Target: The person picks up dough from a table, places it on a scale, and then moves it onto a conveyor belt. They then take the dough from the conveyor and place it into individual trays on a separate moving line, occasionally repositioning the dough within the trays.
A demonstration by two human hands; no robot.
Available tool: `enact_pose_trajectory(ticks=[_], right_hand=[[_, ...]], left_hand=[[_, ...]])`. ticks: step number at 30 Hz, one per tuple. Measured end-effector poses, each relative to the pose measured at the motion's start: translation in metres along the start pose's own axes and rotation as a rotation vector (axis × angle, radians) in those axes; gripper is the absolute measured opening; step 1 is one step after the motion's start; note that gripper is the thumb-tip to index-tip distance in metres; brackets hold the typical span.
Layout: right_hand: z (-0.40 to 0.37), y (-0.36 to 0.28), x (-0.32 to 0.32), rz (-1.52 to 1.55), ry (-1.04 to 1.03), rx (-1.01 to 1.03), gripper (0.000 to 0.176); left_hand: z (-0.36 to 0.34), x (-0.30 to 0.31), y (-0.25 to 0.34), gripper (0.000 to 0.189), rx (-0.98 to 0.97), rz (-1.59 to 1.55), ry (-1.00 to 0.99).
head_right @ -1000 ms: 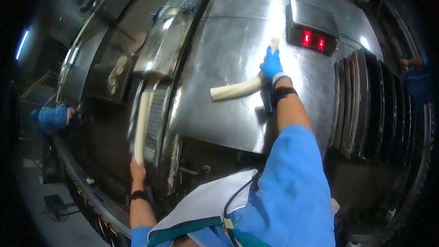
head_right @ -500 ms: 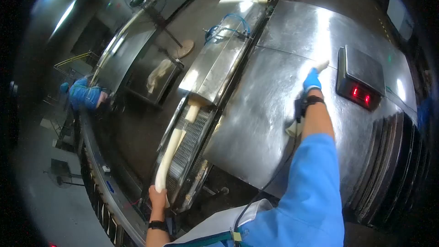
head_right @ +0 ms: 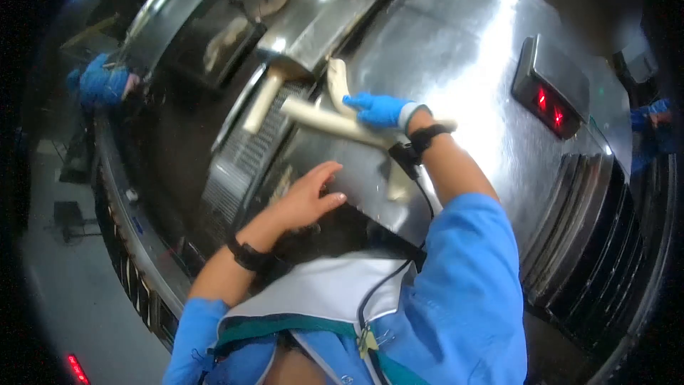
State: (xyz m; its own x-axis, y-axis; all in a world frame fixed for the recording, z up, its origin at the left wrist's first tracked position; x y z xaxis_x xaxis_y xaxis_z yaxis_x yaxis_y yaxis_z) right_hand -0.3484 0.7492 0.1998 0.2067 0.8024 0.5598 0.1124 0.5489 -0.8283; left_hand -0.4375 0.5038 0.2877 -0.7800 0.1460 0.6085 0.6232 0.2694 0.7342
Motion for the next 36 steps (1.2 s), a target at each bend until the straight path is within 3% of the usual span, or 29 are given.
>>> enact_pose_trajectory(ticks=[2,6,9,11,12,14,15,16,19,20,21,23,24,26,27,29,31,34,36], right_hand=[[-0.038,-0.023,0.007,-0.284,0.222,0.017,0.043],[-0.127,-0.046,-0.008,-0.445,0.337,-0.226,0.05],[-0.157,-0.062,-0.032,-0.736,0.438,-0.28,0.063],[-0.146,-0.068,-0.047,-0.819,0.444,-0.366,0.073],[-0.133,-0.072,-0.049,-0.801,0.494,-0.304,0.064],[-0.107,-0.04,-0.056,-0.708,0.459,-0.254,0.044],[-0.097,-0.042,-0.052,-0.655,0.357,-0.343,0.043],[-0.094,-0.058,-0.038,-0.544,0.284,-0.322,0.048],[-0.1,-0.058,0.005,-0.113,0.301,-0.169,0.062],[-0.106,-0.087,0.037,0.167,0.313,-0.293,0.057],[-0.115,-0.092,0.066,0.193,0.417,-0.151,0.053],[-0.141,-0.126,0.129,0.257,0.553,-0.274,0.045],[-0.156,-0.11,0.16,0.268,0.609,-0.202,0.042],[-0.186,-0.14,0.218,0.141,0.751,-0.275,0.033],[-0.202,-0.13,0.25,-0.024,0.78,-0.2,0.037],[-0.226,-0.113,0.314,-0.155,0.814,-0.105,0.037],[-0.233,-0.104,0.351,-0.317,0.827,-0.172,0.038],[-0.255,-0.033,0.397,-0.534,0.82,-0.332,0.042],[-0.273,0.026,0.386,-0.691,1.028,-0.486,0.041]], left_hand=[[-0.017,0.001,-0.02,0.052,0.09,-0.18,-0.04],[-0.073,0.017,-0.065,0.047,0.429,-0.266,0.082],[-0.116,0.014,-0.115,0.035,0.447,-0.37,0.335],[-0.135,0.011,-0.148,0.033,0.587,-0.507,0.36],[-0.135,0.009,-0.158,0.032,0.644,-0.576,0.362],[-0.117,0.018,-0.143,0.031,0.578,-0.477,0.364],[-0.108,0.02,-0.149,0.032,0.517,-0.492,0.407],[-0.098,0.025,-0.15,0.034,0.502,-0.532,0.428],[-0.07,0.055,-0.175,0.035,0.411,-0.192,0.502],[-0.065,0.065,-0.186,0.036,0.386,-0.058,0.56],[-0.06,0.071,-0.193,0.036,0.364,0.075,0.613],[-0.056,0.086,-0.198,0.047,0.379,0.431,0.692],[-0.058,0.093,-0.207,0.05,0.39,0.572,0.712],[-0.057,0.106,-0.241,0.056,0.46,0.589,0.678],[-0.055,0.105,-0.251,0.059,0.496,0.595,0.662],[-0.057,0.107,-0.237,0.057,0.538,0.465,0.632],[-0.056,0.11,-0.224,0.054,0.571,0.443,0.613],[-0.06,0.114,-0.221,0.049,0.618,0.581,0.596],[-0.062,0.114,-0.23,0.043,0.618,0.575,0.608]])
Point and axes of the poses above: each hand's wrist, its own z-axis towards the middle knuckle, its own x-axis out of the back of the hand, y = z × x, the point moved 2 cm from there along z, towards the middle knuckle, and after that the axes turned 5 degrees about x, right-handed, at the moved point
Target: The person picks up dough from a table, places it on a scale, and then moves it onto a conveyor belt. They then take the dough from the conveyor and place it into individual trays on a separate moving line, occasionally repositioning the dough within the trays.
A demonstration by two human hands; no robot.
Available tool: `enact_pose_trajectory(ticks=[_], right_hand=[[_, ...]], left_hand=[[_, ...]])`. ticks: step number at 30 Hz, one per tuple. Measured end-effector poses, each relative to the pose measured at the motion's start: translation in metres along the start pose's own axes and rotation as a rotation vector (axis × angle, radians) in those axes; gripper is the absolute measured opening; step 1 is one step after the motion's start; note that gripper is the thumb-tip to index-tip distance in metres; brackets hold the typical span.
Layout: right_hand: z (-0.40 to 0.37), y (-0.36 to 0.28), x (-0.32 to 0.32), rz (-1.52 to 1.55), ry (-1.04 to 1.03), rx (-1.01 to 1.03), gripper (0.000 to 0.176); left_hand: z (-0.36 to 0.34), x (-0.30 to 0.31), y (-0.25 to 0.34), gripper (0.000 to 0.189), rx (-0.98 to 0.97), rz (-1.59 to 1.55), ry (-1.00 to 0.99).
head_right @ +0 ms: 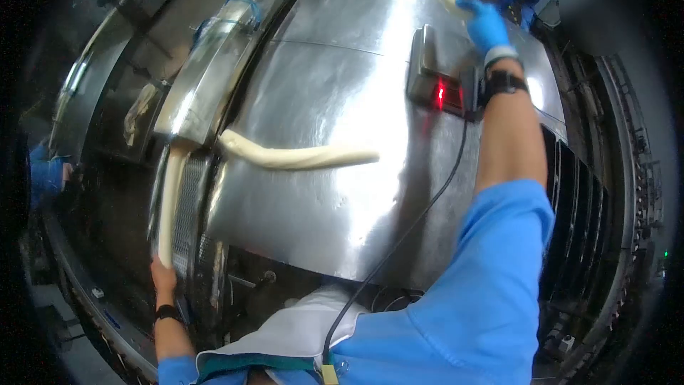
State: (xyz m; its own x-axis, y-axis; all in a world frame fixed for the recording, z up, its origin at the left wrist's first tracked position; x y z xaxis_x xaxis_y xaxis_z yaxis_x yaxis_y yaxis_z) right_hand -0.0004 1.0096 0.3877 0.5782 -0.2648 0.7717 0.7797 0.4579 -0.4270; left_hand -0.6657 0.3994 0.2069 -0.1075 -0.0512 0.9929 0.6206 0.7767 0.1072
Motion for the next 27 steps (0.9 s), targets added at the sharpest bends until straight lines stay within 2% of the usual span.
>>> enact_pose_trajectory(ticks=[1,2,3,4,6,8,10,11,12,13,14,15,16,17,18,20,23,25,27], right_hand=[[-0.019,0.017,-0.016,-0.114,0.075,0.099,0.041],[-0.041,0.037,-0.036,-0.134,0.129,-0.006,0.043],[-0.064,0.039,-0.05,0.067,0.068,-0.143,0.045],[-0.084,0.041,-0.06,0.005,-0.025,-0.211,0.046],[-0.108,0.022,-0.061,-0.259,0.11,-0.086,0.046],[-0.116,0.009,-0.057,-0.267,0.115,-0.054,0.046],[-0.125,-0.002,-0.052,-0.266,0.094,-0.051,0.045],[-0.126,-0.007,-0.05,-0.259,0.077,-0.059,0.045],[-0.128,-0.009,-0.048,-0.251,0.06,-0.065,0.044],[-0.132,-0.002,-0.051,-0.232,0.137,-0.036,0.044],[-0.132,-0.007,-0.045,-0.16,0.29,-0.057,0.043],[-0.131,-0.015,-0.038,-0.085,0.441,-0.078,0.042],[-0.13,-0.022,-0.03,-0.01,0.59,-0.1,0.041],[-0.13,-0.019,-0.022,0.218,0.687,-0.113,0.037],[-0.129,-0.017,-0.009,0.445,0.779,-0.128,0.034],[-0.131,-0.07,0.038,0.567,0.911,-0.044,0.029],[-0.138,-0.097,0.092,0.43,1.06,0.094,0.026],[-0.144,-0.113,0.111,0.445,1.152,0.107,0.025],[-0.147,-0.111,0.123,0.379,1.115,0.154,0.027]], left_hand=[[-0.004,0.002,0.001,0.042,0.008,0.053,-0.002],[-0.008,0.005,0.0,0.041,0.015,0.109,-0.006],[-0.013,0.004,-0.006,0.041,0.018,0.035,-0.014],[-0.017,0.001,-0.012,0.042,0.018,-0.04,-0.023],[-0.023,-0.002,-0.02,0.042,0.075,-0.205,-0.096],[-0.029,-0.005,-0.021,0.04,0.2,-0.388,-0.214],[-0.053,0.024,0.042,0.036,0.242,-0.631,-0.245],[-0.06,0.027,0.067,0.032,0.197,-0.809,-0.267],[-0.068,0.035,0.094,0.032,0.127,-0.817,-0.269],[-0.068,0.042,0.118,0.033,0.041,-0.763,-0.366],[-0.072,0.049,0.15,0.03,0.037,-0.657,-0.399],[-0.082,0.055,0.185,0.03,0.018,-0.779,-0.457],[-0.088,0.06,0.216,0.032,-0.075,-0.729,-0.534],[-0.092,0.05,0.228,0.036,-0.204,-0.729,-0.638],[-0.092,0.031,0.228,0.041,-0.242,-0.645,-0.741],[-0.096,0.04,0.265,0.045,-0.364,-0.567,-0.684],[-0.084,0.024,0.264,0.046,-0.402,-0.509,-0.563],[-0.081,0.016,0.253,0.045,-0.367,-0.541,-0.564],[-0.082,0.007,0.238,0.043,-0.32,-0.586,-0.561]])
Point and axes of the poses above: each hand's wrist, its own z-axis towards the middle knuckle, its own x-axis out of the back of the hand, y = z × x, the point moved 2 cm from there along z, towards the middle knuckle, and after that the axes turned 5 degrees about x, right-handed, at the moved point
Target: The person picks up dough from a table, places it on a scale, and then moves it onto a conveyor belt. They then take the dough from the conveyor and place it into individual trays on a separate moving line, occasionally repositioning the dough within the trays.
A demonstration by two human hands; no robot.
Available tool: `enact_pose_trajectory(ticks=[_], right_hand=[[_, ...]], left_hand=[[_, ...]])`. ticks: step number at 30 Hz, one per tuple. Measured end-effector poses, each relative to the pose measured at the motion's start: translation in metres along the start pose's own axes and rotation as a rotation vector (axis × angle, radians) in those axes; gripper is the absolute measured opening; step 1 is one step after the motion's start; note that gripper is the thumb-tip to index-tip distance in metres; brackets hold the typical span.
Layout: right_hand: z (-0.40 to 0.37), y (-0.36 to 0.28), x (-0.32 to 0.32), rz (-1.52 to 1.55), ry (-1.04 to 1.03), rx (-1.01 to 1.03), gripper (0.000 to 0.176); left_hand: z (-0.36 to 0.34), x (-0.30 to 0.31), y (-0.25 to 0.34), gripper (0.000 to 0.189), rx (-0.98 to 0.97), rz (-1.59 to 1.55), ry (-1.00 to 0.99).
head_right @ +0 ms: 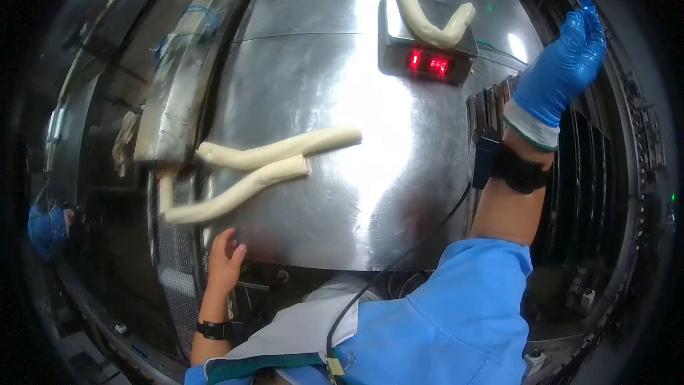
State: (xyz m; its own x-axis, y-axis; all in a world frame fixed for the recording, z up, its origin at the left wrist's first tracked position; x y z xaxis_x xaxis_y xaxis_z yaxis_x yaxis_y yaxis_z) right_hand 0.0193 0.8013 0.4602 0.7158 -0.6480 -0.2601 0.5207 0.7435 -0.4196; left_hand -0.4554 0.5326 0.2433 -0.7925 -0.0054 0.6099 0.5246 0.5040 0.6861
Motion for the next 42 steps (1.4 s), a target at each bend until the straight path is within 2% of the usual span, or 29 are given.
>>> enact_pose_trajectory(ticks=[3,6,8,9,11,13,14,16,18,19,20,21,22,23,24,25,26,27,29,30,32,33,35,36,37,38,40,41,42], right_hand=[[-0.004,0.0,-0.001,0.01,-0.007,-0.011,0.025],[-0.013,0.021,-0.004,0.04,-0.026,-0.101,0.024],[-0.023,0.034,-0.01,0.015,-0.067,-0.159,0.023],[-0.028,0.041,-0.015,0.056,-0.059,-0.255,0.021],[-0.035,0.063,-0.022,0.021,-0.125,-0.258,0.022],[-0.046,0.089,-0.034,-0.081,-0.265,-0.326,0.029],[-0.052,0.102,-0.039,-0.133,-0.339,-0.359,0.033],[-0.065,0.13,-0.048,-0.355,-0.659,-0.359,0.039],[-0.098,0.181,-0.044,-0.557,-1.009,-0.297,0.047],[-0.116,0.215,-0.046,-0.626,-1.209,-0.219,0.051],[-0.122,0.203,-0.053,-0.714,-1.509,-0.236,0.049],[-0.123,0.152,-0.065,-0.896,-1.52,-0.129,0.05],[-0.131,0.182,-0.072,-0.956,-1.594,-0.303,0.047],[-0.14,0.2,-0.08,-0.827,-1.558,-0.318,0.044],[-0.146,0.198,-0.083,-0.67,-1.53,-0.271,0.044],[-0.159,0.227,-0.089,-0.545,-1.566,-0.199,0.046],[-0.175,0.216,-0.102,-0.588,-1.617,-0.161,0.042],[-0.192,0.204,-0.115,-0.629,-1.667,-0.122,0.039],[-0.24,0.142,-0.123,-0.132,-1.554,-0.205,0.042],[-0.278,0.143,-0.117,0.055,-1.647,-0.001,0.047],[-0.32,0.112,-0.123,0.164,-1.871,0.049,0.058],[-0.338,0.05,-0.114,0.078,-2.006,-0.101,0.064],[-0.343,-0.011,-0.094,-0.09,-1.91,0.373,0.072],[-0.346,-0.021,-0.088,0.032,-1.922,0.321,0.075],[-0.348,-0.034,-0.077,0.159,-1.937,0.266,0.078],[-0.348,-0.048,-0.064,0.0,-1.948,0.452,0.082],[-0.343,-0.063,-0.051,-0.015,-1.845,0.496,0.083],[-0.342,-0.064,-0.046,-0.114,-1.886,0.48,0.082],[-0.338,-0.062,-0.042,-0.106,-1.857,0.505,0.082]], left_hand=[[-0.007,0.004,-0.022,0.04,0.041,-0.047,0.084],[-0.009,0.017,-0.034,0.042,0.049,0.063,0.127],[-0.007,0.024,-0.032,0.044,-0.041,0.107,0.21],[-0.004,0.028,-0.029,0.046,-0.087,0.129,0.25],[0.012,0.034,-0.025,0.05,-0.146,0.166,0.256],[0.037,0.035,-0.023,0.052,-0.278,0.23,0.314],[0.048,0.037,-0.018,0.053,-0.285,0.353,0.313],[0.074,0.036,-0.004,0.057,-0.297,0.594,0.311],[0.096,0.027,0.0,0.059,-0.183,0.697,0.189],[0.101,0.015,0.002,0.057,-0.204,0.716,0.203],[0.107,0.002,0.003,0.054,-0.26,0.743,0.208],[0.103,-0.007,0.022,0.051,-0.243,0.739,0.156],[0.104,-0.021,0.027,0.05,-0.236,0.813,0.16],[0.097,-0.03,0.04,0.049,-0.19,0.777,0.153],[0.105,-0.042,0.039,0.051,-0.244,0.746,0.136],[0.107,-0.053,0.042,0.052,-0.341,0.682,0.179],[0.106,-0.058,0.048,0.054,-0.338,0.673,0.149],[0.111,-0.065,0.046,0.055,-0.317,0.51,0.162],[0.107,-0.066,0.045,0.055,-0.341,0.32,0.137],[0.107,-0.057,0.037,0.054,-0.329,0.291,0.206],[0.11,-0.036,0.024,0.051,-0.312,0.237,0.324],[0.105,-0.013,0.002,0.048,-0.211,0.241,0.415],[0.078,0.048,-0.03,0.043,0.055,0.195,0.655],[0.072,0.06,-0.07,0.046,0.093,0.296,0.943],[0.056,0.079,-0.102,0.046,0.215,0.418,1.042],[0.044,0.089,-0.131,0.048,0.338,0.471,1.063],[0.029,0.1,-0.161,0.047,0.442,0.237,0.728],[0.019,0.107,-0.173,0.046,0.488,0.112,0.576],[0.009,0.109,-0.17,0.042,0.512,0.224,0.591]])
Point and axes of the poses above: each hand's wrist, its own z-axis towards the middle knuckle, its own x-axis out of the back of the hand, y = z × x, the point moved 2 cm from there along z, towards the middle knuckle, and after that the axes turned 5 degrees about x, right-handed, at the moved point
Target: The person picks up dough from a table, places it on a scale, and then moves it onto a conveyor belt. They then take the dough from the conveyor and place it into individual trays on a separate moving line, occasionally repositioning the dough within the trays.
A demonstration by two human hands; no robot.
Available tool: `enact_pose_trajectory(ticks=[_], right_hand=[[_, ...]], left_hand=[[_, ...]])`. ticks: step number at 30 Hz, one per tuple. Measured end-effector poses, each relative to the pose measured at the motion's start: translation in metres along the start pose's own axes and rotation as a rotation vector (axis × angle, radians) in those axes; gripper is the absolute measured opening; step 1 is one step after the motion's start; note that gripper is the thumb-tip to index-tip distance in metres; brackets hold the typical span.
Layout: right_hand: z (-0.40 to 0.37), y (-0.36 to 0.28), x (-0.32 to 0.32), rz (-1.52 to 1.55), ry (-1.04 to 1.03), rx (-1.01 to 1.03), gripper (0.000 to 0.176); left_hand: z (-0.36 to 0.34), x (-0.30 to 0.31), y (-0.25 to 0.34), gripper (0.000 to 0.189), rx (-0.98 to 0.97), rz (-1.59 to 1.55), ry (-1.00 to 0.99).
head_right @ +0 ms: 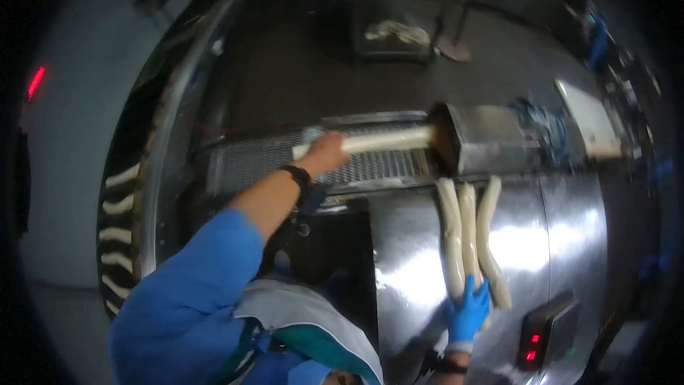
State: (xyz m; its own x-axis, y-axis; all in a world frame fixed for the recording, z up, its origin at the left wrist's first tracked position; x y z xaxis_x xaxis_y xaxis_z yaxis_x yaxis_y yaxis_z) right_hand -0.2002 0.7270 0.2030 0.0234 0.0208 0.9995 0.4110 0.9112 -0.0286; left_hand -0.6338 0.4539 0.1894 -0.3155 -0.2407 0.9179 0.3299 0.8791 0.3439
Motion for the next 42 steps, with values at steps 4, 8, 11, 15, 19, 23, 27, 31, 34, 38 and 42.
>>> enact_pose_trajectory(ticks=[4,8,11,15,19,23,27,31,34,38,42], right_hand=[[-0.013,0.01,-0.005,0.017,-0.069,-0.045,0.078],[-0.005,0.006,-0.011,0.269,-0.058,-0.01,0.062],[0.004,-0.003,-0.026,0.257,-0.055,-0.177,0.054],[0.01,-0.018,-0.037,0.334,-0.098,-0.291,0.05],[0.022,-0.025,-0.039,1.159,0.117,-0.339,0.039],[0.067,-0.138,0.065,0.972,-0.023,-0.185,0.052],[0.143,-0.249,0.11,0.761,0.051,0.265,0.042],[0.12,-0.446,0.22,1.182,-0.14,0.547,0.037],[0.106,-0.558,0.256,1.163,-0.278,0.844,0.036],[0.098,-0.708,0.25,1.389,-0.47,1.235,0.036],[0.096,-0.781,0.239,1.428,-0.279,1.501,0.038]], left_hand=[[-0.023,-0.01,-0.02,0.04,-0.023,0.155,0.137],[-0.06,0.025,-0.016,0.04,0.009,-0.02,0.169],[-0.064,0.03,-0.025,0.043,0.104,-0.485,0.306],[-0.076,0.078,-0.051,0.038,0.164,-1.209,0.353],[-0.12,0.151,-0.126,0.023,0.098,-1.916,0.557],[-0.218,0.234,-0.222,0.025,0.04,-1.797,0.986],[-0.285,0.268,-0.326,0.033,0.103,-1.465,1.445],[-0.324,0.248,-0.447,0.035,0.432,-1.339,1.605],[-0.345,0.192,-0.547,0.036,0.443,-1.498,1.445],[-0.405,0.142,-0.574,0.034,0.695,-0.384,1.126],[-0.422,0.137,-0.559,0.04,0.716,-1.798,1.365]])
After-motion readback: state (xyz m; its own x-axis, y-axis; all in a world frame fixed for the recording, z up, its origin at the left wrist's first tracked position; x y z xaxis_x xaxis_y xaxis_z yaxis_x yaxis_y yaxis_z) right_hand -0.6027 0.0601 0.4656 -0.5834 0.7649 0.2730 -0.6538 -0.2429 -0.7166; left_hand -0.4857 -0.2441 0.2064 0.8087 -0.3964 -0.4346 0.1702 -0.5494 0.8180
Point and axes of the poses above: each hand's wrist, its own z-axis towards the middle knuckle, its own x-axis out of the back of the hand, y = z × x, the point moved 2 cm from there along z, towards the middle knuckle, and after that the axes turned 5 degrees about x, right-handed, at the moved point
